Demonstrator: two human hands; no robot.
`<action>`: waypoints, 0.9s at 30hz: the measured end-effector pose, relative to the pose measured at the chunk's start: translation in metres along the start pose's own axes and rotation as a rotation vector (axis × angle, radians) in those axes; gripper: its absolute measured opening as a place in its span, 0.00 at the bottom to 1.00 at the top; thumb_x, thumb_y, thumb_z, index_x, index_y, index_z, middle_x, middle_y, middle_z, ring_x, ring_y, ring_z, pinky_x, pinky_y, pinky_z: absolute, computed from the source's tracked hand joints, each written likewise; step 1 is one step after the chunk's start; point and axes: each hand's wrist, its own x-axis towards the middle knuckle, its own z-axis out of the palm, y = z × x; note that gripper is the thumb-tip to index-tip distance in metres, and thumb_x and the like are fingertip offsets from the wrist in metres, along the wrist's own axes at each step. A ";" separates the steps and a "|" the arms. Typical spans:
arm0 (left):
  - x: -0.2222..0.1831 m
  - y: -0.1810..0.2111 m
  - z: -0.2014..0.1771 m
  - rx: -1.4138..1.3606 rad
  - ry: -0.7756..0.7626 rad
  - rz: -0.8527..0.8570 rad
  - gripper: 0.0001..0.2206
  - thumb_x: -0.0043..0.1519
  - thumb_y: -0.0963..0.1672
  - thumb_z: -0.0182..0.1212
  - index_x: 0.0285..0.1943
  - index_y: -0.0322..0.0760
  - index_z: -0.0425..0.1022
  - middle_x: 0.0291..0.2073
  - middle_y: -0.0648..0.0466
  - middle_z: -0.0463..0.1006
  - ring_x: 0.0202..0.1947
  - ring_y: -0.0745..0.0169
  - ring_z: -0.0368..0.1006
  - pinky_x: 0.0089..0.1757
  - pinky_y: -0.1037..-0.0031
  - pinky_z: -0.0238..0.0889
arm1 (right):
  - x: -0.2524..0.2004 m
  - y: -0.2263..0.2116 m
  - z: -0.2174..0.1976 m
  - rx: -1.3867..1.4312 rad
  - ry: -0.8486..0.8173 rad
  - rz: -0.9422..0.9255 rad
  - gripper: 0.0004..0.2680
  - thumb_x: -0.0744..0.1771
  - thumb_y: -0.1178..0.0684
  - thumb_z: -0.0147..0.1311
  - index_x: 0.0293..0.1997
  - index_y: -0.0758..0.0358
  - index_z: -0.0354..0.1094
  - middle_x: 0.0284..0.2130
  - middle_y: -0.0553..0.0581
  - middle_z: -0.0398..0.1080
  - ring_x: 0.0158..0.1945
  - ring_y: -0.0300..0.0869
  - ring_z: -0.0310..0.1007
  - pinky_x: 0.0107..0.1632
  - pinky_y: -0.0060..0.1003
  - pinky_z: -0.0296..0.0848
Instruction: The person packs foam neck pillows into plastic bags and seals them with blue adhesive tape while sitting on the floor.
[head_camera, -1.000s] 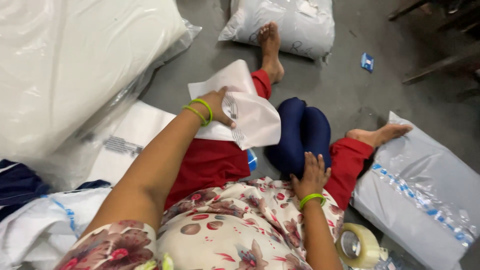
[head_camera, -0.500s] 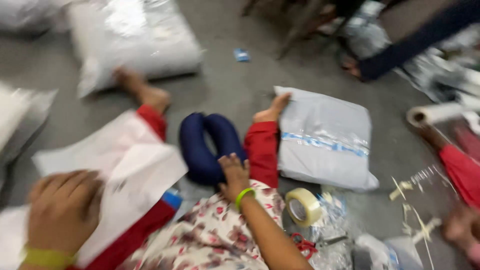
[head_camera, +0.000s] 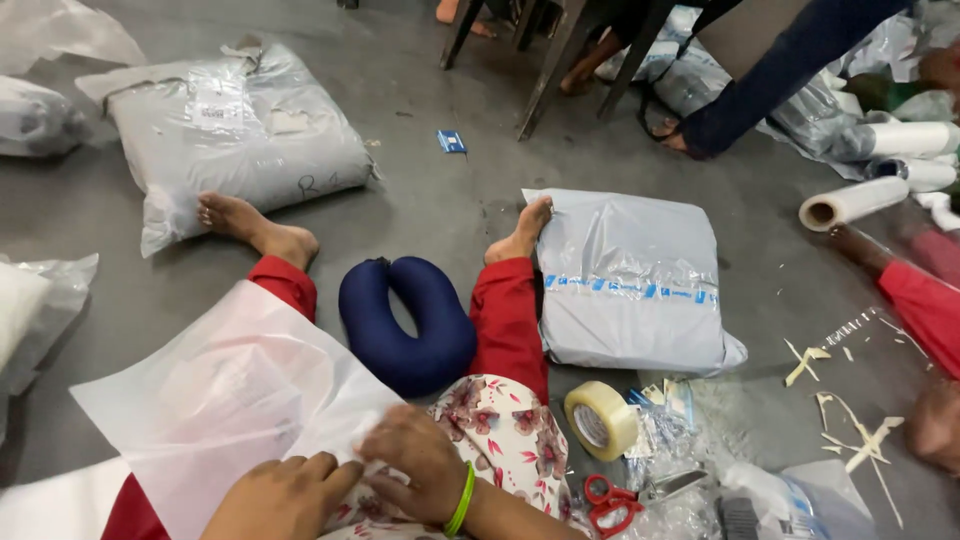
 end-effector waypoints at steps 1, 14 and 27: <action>0.001 -0.004 0.005 0.016 0.024 0.039 0.21 0.59 0.46 0.54 0.64 0.52 0.69 0.47 0.53 0.76 0.46 0.55 0.77 0.47 0.63 0.70 | -0.006 0.006 0.001 0.068 0.001 0.005 0.16 0.64 0.53 0.68 0.56 0.59 0.70 0.52 0.58 0.73 0.59 0.52 0.73 0.68 0.49 0.67; -0.079 0.031 -0.087 -0.181 0.776 -0.131 0.06 0.52 0.43 0.63 0.36 0.43 0.82 0.35 0.55 0.84 0.38 0.54 0.78 0.42 0.66 0.70 | 0.011 -0.017 -0.038 0.056 0.344 0.211 0.09 0.63 0.63 0.61 0.46 0.61 0.73 0.44 0.60 0.76 0.48 0.53 0.79 0.50 0.43 0.78; -0.082 0.050 -0.077 -0.384 0.969 0.090 0.05 0.61 0.41 0.62 0.43 0.35 0.74 0.30 0.49 0.75 0.33 0.47 0.73 0.39 0.60 0.66 | 0.030 -0.047 -0.053 0.224 0.097 0.142 0.14 0.61 0.71 0.57 0.48 0.64 0.74 0.47 0.60 0.75 0.49 0.46 0.77 0.50 0.36 0.74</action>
